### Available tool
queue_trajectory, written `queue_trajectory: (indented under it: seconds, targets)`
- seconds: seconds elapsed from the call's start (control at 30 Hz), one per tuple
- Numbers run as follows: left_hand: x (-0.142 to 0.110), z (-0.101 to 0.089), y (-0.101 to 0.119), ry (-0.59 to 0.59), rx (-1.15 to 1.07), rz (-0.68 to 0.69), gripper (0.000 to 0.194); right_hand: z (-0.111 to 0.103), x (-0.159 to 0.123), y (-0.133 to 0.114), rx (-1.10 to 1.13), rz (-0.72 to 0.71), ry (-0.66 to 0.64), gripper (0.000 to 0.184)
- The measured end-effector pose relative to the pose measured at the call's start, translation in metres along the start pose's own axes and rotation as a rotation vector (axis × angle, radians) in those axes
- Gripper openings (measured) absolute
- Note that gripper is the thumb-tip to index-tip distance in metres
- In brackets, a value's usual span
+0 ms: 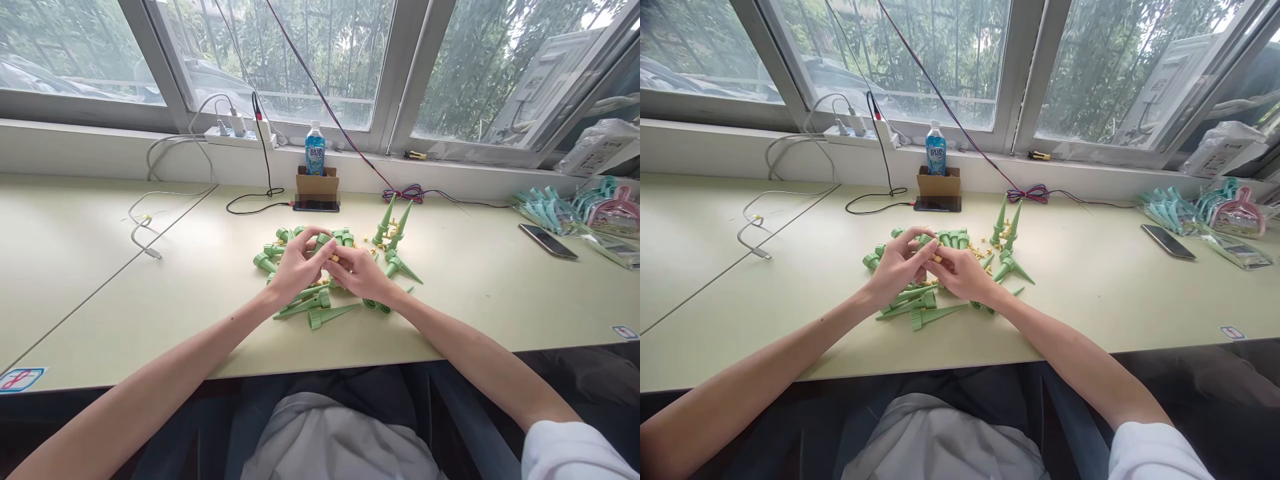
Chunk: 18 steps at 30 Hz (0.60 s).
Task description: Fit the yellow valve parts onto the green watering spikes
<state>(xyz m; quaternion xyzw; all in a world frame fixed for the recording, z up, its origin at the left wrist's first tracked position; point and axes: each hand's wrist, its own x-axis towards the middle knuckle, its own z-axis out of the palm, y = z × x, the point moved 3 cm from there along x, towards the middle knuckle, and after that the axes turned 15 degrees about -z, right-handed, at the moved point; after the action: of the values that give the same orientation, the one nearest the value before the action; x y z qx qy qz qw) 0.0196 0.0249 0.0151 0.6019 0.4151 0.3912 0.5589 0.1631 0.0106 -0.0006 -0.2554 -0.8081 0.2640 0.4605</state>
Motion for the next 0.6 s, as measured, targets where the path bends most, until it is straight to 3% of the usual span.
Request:
queue_trajectory:
  seconds: [0.27,0.6]
  targets:
    - [0.002,0.0003,0.0022,0.012,-0.114,-0.078,0.037,-0.0029,-0.0001,0.0013,-0.113,0.006,0.06,0.031]
    - [0.0051,-0.0018,-0.0012,0.03,-0.191,-0.094,0.042,-0.0045,-0.002,0.0033,-0.048,0.004,0.16,0.034]
